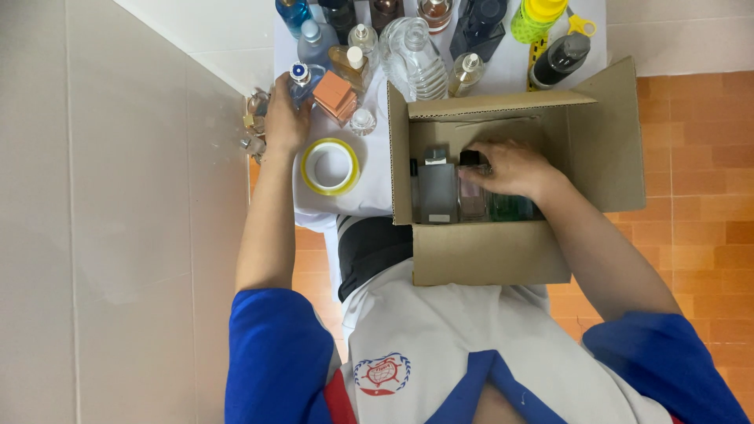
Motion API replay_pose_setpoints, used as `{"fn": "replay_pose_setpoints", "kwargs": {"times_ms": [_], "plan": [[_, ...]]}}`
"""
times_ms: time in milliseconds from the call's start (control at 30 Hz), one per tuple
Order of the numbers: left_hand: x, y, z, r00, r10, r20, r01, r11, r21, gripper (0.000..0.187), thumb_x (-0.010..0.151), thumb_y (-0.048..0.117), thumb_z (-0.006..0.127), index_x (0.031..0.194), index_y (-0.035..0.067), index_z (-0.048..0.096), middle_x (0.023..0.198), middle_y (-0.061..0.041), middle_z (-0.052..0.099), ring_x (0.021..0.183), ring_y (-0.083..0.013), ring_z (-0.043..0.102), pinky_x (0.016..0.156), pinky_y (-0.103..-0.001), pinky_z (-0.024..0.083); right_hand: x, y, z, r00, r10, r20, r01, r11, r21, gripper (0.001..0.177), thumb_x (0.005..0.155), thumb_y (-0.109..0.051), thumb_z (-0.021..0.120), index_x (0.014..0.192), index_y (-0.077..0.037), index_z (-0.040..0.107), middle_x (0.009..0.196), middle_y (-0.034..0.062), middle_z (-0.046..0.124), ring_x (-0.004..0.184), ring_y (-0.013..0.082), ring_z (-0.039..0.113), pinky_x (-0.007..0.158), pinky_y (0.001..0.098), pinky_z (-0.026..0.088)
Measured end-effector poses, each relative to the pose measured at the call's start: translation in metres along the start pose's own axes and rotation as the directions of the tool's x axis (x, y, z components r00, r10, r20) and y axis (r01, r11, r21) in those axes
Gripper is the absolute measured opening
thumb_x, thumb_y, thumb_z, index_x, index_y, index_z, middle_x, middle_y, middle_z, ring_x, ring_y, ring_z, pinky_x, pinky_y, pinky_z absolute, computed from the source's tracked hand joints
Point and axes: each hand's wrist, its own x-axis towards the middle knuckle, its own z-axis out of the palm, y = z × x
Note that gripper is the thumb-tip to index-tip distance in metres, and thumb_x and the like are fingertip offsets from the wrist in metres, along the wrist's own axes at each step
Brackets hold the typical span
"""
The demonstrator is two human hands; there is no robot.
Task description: Packing various perfume bottles into a cardboard box and wrapping one in a cloth.
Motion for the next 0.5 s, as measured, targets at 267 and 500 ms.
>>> {"fn": "replay_pose_setpoints", "kwargs": {"times_ms": [267,500], "plan": [[0.005,-0.002,0.012,0.998,-0.016,-0.055,0.007,0.989,-0.145,0.048,0.094,0.008,0.062,0.136,0.006,0.038,0.13,-0.023,0.067,0.115,-0.0453,0.064,0.09,-0.05,0.049,-0.002,-0.003,-0.002,0.999,-0.037,-0.03,0.038,0.999,0.018,0.069,0.091,-0.064,0.051,0.144,-0.02,0.054,0.145,0.0103,0.06,0.131,0.0424,0.056,0.106,0.0515,0.044],[0.002,0.011,0.004,0.995,-0.098,0.003,0.098,0.992,-0.085,0.054,0.1,0.01,0.063,0.146,0.013,0.034,0.138,-0.029,0.058,0.13,-0.049,0.055,0.109,-0.06,0.045,-0.034,-0.024,-0.034,0.995,-0.089,-0.05,0.092,0.994,0.06,0.067,0.1,-0.046,0.055,0.152,-0.005,0.049,0.148,0.0304,0.055,0.138,0.0488,0.051,0.115,0.0607,0.04]]}}
